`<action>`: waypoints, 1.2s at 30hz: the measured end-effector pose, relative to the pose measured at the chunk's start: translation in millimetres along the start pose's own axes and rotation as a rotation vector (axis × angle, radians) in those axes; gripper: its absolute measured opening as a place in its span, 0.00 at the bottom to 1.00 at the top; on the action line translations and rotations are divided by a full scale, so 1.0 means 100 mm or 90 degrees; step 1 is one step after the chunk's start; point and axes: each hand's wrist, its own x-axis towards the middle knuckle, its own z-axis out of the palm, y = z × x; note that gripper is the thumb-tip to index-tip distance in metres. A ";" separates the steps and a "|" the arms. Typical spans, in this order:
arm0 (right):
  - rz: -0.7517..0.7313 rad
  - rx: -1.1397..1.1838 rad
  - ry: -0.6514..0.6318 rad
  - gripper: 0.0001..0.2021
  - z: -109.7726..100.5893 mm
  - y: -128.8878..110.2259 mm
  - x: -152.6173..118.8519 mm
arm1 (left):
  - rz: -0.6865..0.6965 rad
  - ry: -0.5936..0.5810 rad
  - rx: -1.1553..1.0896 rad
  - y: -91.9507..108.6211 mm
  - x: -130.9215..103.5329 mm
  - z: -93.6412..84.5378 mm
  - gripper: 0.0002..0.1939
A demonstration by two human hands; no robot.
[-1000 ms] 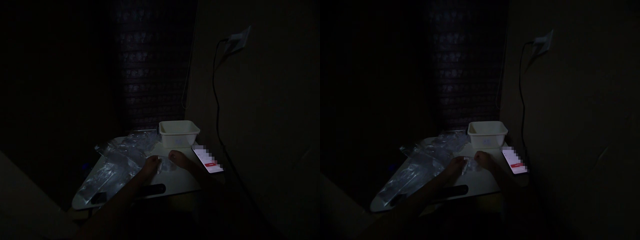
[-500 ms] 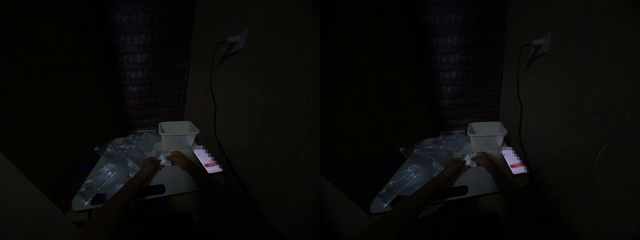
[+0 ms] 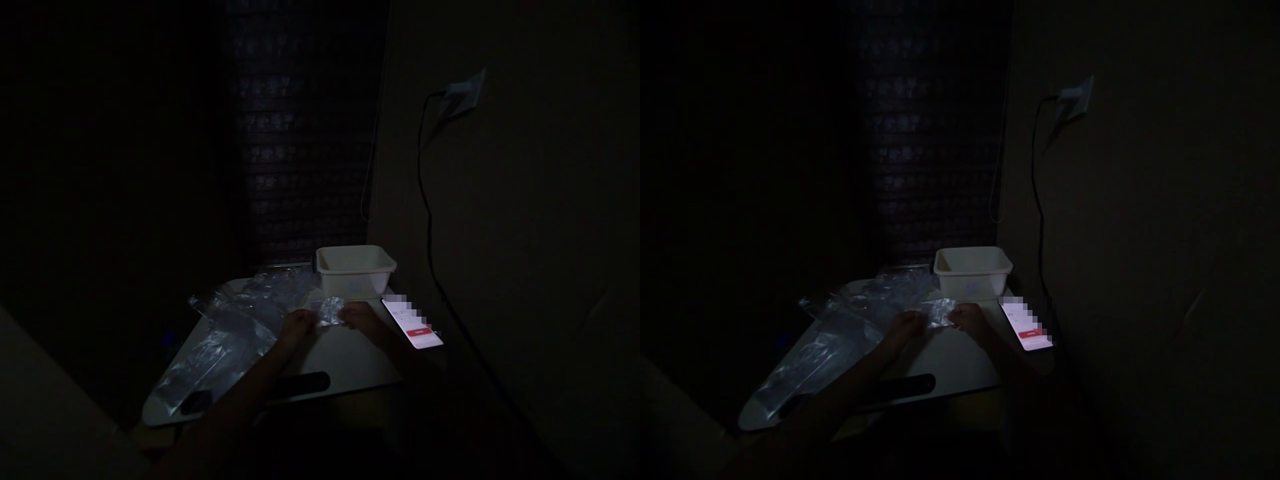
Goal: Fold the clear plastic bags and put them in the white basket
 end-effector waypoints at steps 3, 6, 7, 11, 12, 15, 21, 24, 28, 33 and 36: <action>-0.047 -0.034 0.032 0.09 -0.17 -0.19 0.04 | 0.078 0.045 0.092 0.12 0.18 -0.03 0.07; -0.070 -0.024 0.102 0.10 -0.37 -0.42 0.16 | 0.117 0.084 0.216 0.32 0.41 0.00 0.09; -0.085 -0.032 0.141 0.10 -0.44 -0.49 0.21 | 0.126 0.104 0.266 0.39 0.49 0.02 0.10; -0.157 -0.065 0.252 0.09 -0.62 -0.58 0.46 | 0.149 0.165 0.412 0.54 0.79 0.13 0.13; -0.167 -0.069 0.257 0.09 -0.65 -0.57 0.52 | 0.143 0.188 0.406 0.53 0.85 0.16 0.12; -0.155 -0.078 0.251 0.09 -0.70 -0.51 0.67 | 0.089 0.274 0.322 0.45 0.99 0.24 0.19; -0.105 -0.151 0.225 0.07 -0.72 -0.52 0.76 | -0.104 0.190 0.021 0.36 0.99 0.37 0.30; -0.075 -0.154 0.228 0.07 -0.69 -0.58 0.71 | -0.123 0.153 -0.067 0.39 0.93 0.40 0.25; -0.051 -0.151 0.224 0.07 -0.67 -0.61 0.64 | -0.107 0.149 -0.124 0.40 0.83 0.40 0.26; -0.036 -0.157 0.212 0.07 -0.68 -0.49 0.63 | -0.081 0.157 -0.077 0.33 0.68 0.38 0.27; -0.009 -0.146 0.171 0.08 -0.68 -0.42 0.64 | -0.081 0.130 -0.062 0.30 0.61 0.37 0.22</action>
